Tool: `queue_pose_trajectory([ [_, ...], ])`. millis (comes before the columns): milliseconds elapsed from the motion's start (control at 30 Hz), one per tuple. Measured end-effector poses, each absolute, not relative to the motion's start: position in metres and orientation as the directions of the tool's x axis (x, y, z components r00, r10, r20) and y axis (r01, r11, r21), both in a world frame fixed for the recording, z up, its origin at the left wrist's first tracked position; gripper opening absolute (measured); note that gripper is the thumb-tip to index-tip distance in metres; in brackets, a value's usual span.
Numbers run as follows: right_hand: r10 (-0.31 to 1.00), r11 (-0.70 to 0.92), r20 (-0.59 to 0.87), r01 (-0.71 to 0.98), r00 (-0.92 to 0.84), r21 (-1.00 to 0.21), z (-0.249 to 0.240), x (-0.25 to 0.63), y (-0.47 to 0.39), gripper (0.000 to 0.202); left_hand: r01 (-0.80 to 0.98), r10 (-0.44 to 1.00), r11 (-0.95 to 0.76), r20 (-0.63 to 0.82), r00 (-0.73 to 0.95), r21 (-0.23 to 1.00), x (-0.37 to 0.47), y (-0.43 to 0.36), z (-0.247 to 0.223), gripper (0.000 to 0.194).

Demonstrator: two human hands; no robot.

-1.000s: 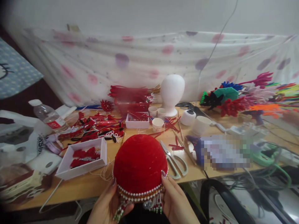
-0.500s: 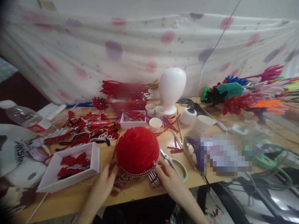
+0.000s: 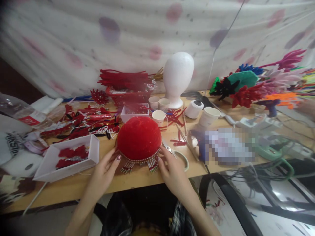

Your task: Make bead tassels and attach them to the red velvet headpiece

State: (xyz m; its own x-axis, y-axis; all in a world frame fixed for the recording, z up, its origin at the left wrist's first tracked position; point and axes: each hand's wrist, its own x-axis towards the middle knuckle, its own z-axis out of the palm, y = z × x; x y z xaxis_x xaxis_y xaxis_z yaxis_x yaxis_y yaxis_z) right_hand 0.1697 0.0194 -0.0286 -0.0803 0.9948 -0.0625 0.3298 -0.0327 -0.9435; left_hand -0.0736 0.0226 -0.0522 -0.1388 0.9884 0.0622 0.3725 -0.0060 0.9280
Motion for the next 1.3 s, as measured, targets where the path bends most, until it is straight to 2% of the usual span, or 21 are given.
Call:
queue_pose_trajectory([
  [100,0.995,0.061,0.028,0.379,-0.093,-0.923,-0.036,0.172,0.014,0.05,0.557,0.964,-0.159,0.25,-0.091,0.815,-0.071,0.02,-0.059,0.044],
  [233,0.993,0.119,0.112,0.44,-0.043,-0.89,-0.043,0.176,-0.001,0.04,0.696,0.894,-0.272,0.443,-0.074,0.665,-0.067,0.002,-0.066,0.03],
  [400,0.97,0.238,0.186,0.459,-0.155,-0.856,-0.045,0.168,-0.016,0.026,0.775,0.823,-0.439,0.549,0.145,0.454,-0.057,-0.019,-0.078,0.025],
  [500,0.975,0.218,0.175,0.451,-0.135,-0.865,-0.048,0.173,-0.025,0.032,0.809,0.793,-0.459,0.58,0.186,0.367,-0.054,-0.023,-0.084,0.023],
  [633,0.972,0.225,0.179,0.395,-0.15,-0.891,-0.056,0.188,-0.036,0.048,0.835,0.765,-0.452,0.618,0.182,0.313,-0.053,-0.023,-0.087,0.02],
  [733,0.958,0.274,0.218,0.375,-0.187,-0.886,-0.06,0.196,-0.041,0.05,0.844,0.741,-0.461,0.643,0.196,0.274,-0.049,-0.022,-0.089,0.025],
  [900,0.938,0.345,0.311,0.519,-0.155,-0.782,-0.05,0.194,-0.049,0.033,0.843,0.698,-0.476,0.69,0.19,0.249,-0.043,-0.023,-0.089,0.018],
  [1033,0.897,0.417,0.423,0.569,-0.13,-0.709,-0.043,0.195,-0.056,0.021,0.821,0.663,-0.503,0.73,0.165,0.271,-0.041,-0.025,-0.082,0.024],
  [1167,0.818,0.388,0.573,0.677,0.061,-0.625,-0.055,0.224,-0.054,0.026,0.79,0.624,-0.554,0.76,0.184,0.264,-0.042,-0.022,-0.079,0.03],
  [1300,0.587,0.207,0.71,0.776,0.389,-0.596,-0.071,0.286,-0.043,0.038,0.754,0.56,-0.613,0.803,0.205,0.235,-0.048,-0.014,-0.085,0.03],
])
